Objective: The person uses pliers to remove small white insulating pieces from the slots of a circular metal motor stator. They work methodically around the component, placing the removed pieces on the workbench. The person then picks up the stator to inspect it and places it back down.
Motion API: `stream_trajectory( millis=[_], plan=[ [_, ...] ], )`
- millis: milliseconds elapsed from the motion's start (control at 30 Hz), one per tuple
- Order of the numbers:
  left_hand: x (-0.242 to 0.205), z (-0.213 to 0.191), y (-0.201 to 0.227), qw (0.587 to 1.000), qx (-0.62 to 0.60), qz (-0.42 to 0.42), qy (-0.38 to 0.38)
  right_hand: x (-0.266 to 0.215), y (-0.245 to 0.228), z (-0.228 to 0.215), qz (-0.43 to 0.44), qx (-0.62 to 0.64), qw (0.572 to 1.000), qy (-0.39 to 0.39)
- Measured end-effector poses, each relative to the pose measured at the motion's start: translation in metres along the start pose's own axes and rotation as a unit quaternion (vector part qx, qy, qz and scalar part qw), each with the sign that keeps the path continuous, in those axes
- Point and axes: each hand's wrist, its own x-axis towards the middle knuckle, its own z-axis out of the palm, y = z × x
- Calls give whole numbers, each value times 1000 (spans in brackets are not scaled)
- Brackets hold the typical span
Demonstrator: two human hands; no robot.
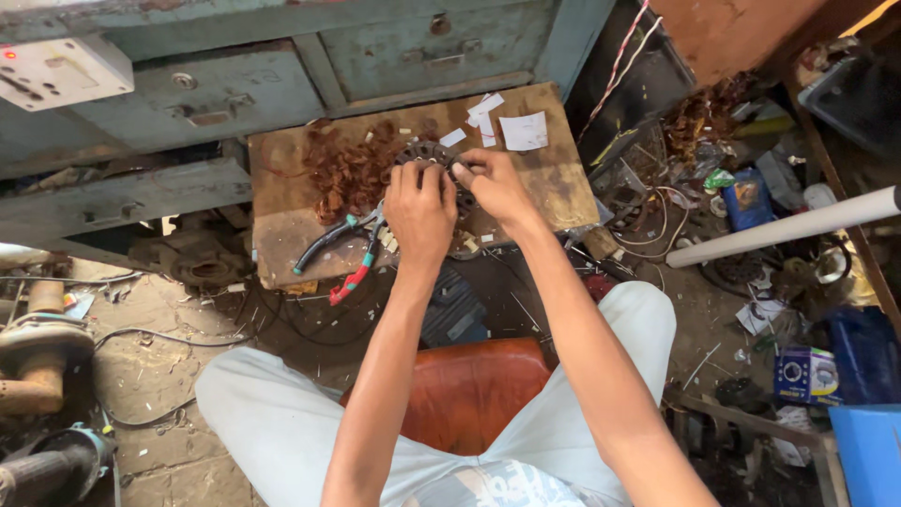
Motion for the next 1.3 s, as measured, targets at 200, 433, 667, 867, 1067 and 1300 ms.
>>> stream_trajectory(
  millis=[200,433,667,867,1067,1300],
  plan=[
    [-8,-23,-3,994,-97,-58,9,1,-2,-1,3,39,999,-26],
    [-13,-19,-1,996,-82,-39,17,-1,-9,3,-3,40,998,-44],
    [-22,-9,-7,998,-4,60,-24,0,-8,-13,98,188,975,-65],
    [-32,-9,-12,999,4,47,-20,15,-6,-27,127,152,973,-115],
    [-32,1,-12,996,-79,-34,27,43,17,-37,129,138,966,-175],
    [-36,16,-12,997,-54,-10,55,61,48,-30,118,62,988,-76]
  ],
)
